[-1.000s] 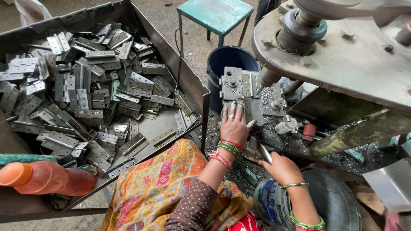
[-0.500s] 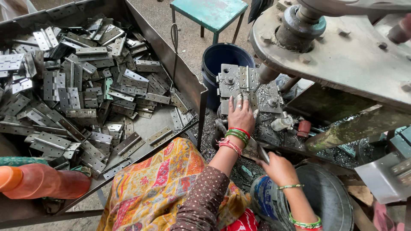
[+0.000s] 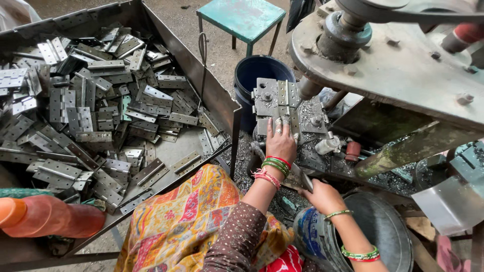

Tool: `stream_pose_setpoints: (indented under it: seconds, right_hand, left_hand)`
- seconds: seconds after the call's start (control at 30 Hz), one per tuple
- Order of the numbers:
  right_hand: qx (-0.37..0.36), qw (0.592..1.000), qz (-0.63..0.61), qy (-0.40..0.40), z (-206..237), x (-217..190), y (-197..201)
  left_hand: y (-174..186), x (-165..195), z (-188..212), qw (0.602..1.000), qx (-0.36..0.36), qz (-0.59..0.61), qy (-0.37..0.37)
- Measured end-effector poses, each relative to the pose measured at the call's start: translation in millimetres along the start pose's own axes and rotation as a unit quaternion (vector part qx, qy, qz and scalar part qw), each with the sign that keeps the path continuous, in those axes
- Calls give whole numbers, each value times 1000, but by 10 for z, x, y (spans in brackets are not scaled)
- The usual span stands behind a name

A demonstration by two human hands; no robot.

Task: The person sits on the floor and repeatedly picks up metal hinge pieces from a bin, places them into a drill press, and operates the machine to drill holes. The person then removes the processed pieces and places them back into the bin.

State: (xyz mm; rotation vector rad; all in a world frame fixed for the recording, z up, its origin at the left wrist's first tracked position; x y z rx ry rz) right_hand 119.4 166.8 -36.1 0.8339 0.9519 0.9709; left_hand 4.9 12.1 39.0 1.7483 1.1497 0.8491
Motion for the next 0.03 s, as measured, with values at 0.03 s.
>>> stream_pose_setpoints:
  seconds: [0.03]
  right_hand:
    - [-2, 1000, -2, 1, 107, -118, 31]
  left_hand:
    - [-27, -1, 15, 1000, -15, -8, -4]
Point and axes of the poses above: each hand's wrist, its own z-axis away from the middle knuckle, its own y-axis out of the back of the hand, x = y × z, the point moved 5 cm from there along -z, towards the middle knuckle, and after that the axes turned 5 degrees about -z, right-handed, at the moved point
